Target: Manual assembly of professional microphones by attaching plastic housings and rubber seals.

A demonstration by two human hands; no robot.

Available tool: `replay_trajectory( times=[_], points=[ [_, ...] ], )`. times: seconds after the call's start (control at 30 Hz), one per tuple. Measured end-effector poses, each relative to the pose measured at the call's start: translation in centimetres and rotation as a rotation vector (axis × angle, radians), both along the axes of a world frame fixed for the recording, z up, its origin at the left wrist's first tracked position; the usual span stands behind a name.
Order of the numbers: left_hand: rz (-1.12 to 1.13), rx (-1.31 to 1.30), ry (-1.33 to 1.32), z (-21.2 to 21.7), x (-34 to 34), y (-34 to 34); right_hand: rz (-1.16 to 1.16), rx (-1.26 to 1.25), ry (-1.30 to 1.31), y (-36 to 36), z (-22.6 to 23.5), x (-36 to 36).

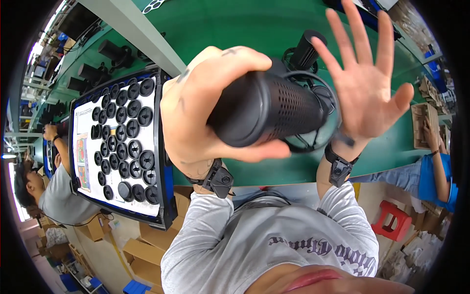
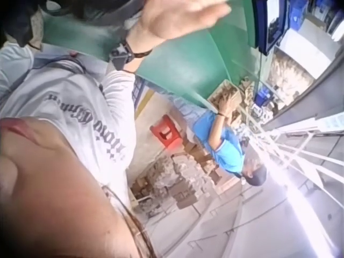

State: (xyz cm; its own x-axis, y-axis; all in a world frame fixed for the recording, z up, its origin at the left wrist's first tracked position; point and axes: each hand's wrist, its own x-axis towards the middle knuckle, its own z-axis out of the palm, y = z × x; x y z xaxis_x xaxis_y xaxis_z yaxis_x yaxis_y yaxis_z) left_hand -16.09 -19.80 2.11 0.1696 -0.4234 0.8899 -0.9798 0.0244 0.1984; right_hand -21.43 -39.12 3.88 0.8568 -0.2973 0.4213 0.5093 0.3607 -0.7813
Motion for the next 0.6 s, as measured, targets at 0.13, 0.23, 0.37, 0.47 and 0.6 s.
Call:
replay_trajectory(
  times=[0.13, 0.23, 0.37, 0.47, 0.6],
  points=[
    [0.061, 0.028, 0.259, -0.4, 0.8, 0.7, 0.335, 0.340, -0.291, -5.2, -2.0, -0.7],
    [0.003, -0.099, 0.289, -0.4, 0.9, 0.3, 0.119, 0.020, -0.181, -5.6, -1.1, -0.9],
    [-0.016, -0.176, 0.328, -0.8, 1.4, -0.3, 0.172, -0.033, -0.172, -7.9, -2.2, -0.6],
    [-0.015, -0.143, 0.337, -0.6, 1.7, -0.5, 0.321, -0.026, -0.289, -8.8, -2.4, -0.4],
    [-0.009, -0.100, 0.528, 0.0, 1.0, 1.0, 0.133, -0.489, -0.329, -7.2, -1.7, -0.6]
  ],
)
